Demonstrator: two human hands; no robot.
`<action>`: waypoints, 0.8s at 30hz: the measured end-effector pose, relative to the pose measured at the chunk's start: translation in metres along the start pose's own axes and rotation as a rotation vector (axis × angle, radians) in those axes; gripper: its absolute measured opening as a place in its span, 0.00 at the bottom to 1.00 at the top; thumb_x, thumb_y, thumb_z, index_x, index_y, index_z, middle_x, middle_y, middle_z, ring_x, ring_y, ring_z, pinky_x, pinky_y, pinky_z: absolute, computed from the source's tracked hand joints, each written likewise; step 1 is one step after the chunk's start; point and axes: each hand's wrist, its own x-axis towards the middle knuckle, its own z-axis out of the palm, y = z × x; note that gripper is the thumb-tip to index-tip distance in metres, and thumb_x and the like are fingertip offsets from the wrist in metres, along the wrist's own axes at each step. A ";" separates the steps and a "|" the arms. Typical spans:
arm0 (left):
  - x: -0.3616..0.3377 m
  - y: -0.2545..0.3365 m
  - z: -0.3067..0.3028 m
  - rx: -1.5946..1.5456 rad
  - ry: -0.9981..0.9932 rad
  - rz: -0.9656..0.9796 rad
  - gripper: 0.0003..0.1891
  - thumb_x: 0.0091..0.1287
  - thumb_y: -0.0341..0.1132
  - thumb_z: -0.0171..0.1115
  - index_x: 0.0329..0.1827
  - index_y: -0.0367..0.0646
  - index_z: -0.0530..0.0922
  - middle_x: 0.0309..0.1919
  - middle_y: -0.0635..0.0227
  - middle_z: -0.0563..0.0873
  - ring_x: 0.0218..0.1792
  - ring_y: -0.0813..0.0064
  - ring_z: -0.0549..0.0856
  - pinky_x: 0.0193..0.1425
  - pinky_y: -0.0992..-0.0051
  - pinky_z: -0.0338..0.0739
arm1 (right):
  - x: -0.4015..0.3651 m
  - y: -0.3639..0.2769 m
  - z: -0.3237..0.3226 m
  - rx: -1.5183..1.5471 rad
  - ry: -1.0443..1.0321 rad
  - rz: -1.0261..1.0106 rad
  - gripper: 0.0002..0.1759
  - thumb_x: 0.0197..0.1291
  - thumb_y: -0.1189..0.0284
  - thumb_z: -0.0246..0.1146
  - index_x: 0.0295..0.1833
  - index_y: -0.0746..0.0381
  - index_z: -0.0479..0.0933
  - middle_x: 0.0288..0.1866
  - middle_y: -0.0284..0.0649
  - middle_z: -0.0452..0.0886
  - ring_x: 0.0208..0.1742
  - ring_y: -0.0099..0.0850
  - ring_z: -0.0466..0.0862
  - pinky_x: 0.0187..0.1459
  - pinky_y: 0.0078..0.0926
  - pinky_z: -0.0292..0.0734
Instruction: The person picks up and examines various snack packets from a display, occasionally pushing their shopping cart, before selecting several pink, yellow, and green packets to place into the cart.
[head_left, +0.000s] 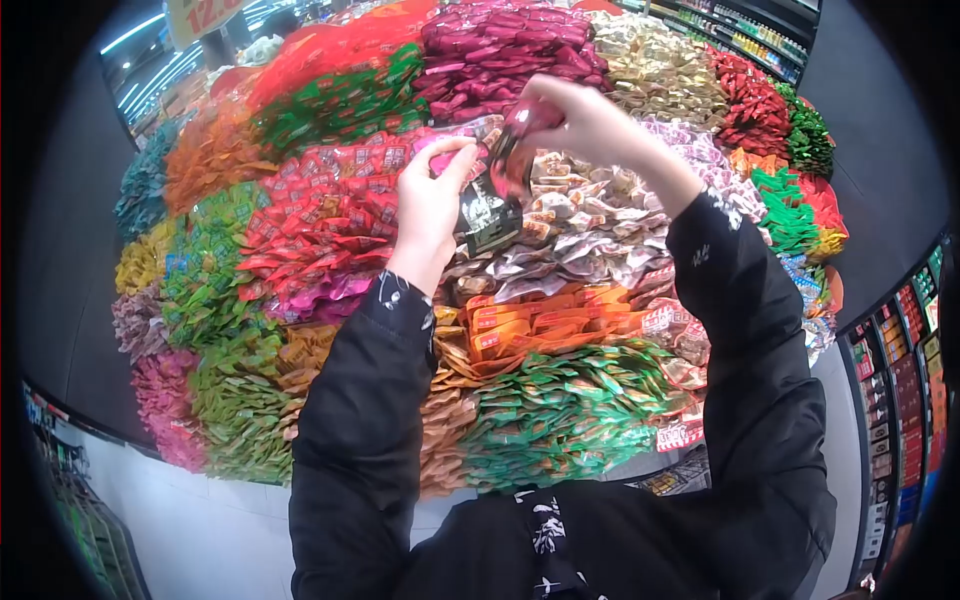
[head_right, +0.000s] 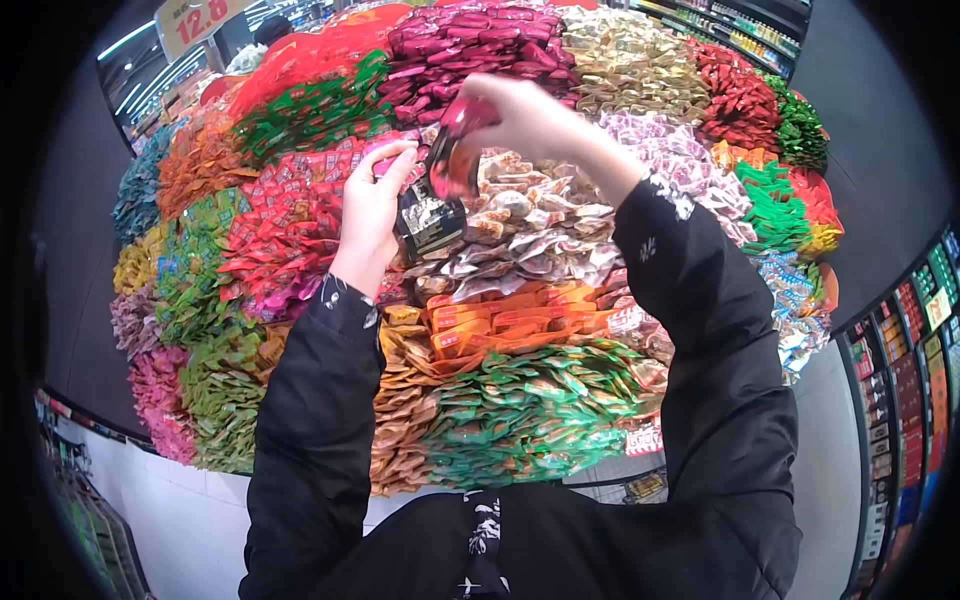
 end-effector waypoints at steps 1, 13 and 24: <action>0.002 0.001 0.000 -0.112 0.022 -0.115 0.09 0.63 0.29 0.63 0.44 0.38 0.79 0.37 0.70 0.83 0.38 0.82 0.81 0.42 0.80 0.76 | 0.006 0.018 -0.007 0.024 0.095 -0.014 0.19 0.52 0.70 0.68 0.49 0.62 0.72 0.39 0.44 0.82 0.40 0.33 0.83 0.43 0.29 0.76; -0.020 -0.006 -0.018 -0.305 -0.039 -0.306 0.19 0.58 0.21 0.54 0.54 0.37 0.74 0.43 0.66 0.79 0.43 0.76 0.78 0.50 0.76 0.74 | 0.101 0.113 -0.037 -0.770 0.712 -0.064 0.13 0.60 0.65 0.56 0.49 0.48 0.80 0.36 0.44 0.83 0.37 0.44 0.83 0.40 0.39 0.77; -0.022 0.002 -0.026 -0.039 -0.097 -0.088 0.25 0.60 0.19 0.58 0.63 0.40 0.68 0.53 0.65 0.76 0.52 0.77 0.76 0.58 0.77 0.70 | 0.141 0.137 -0.012 -0.673 0.271 0.139 0.18 0.55 0.75 0.53 0.49 0.52 0.81 0.45 0.45 0.83 0.49 0.40 0.82 0.52 0.35 0.76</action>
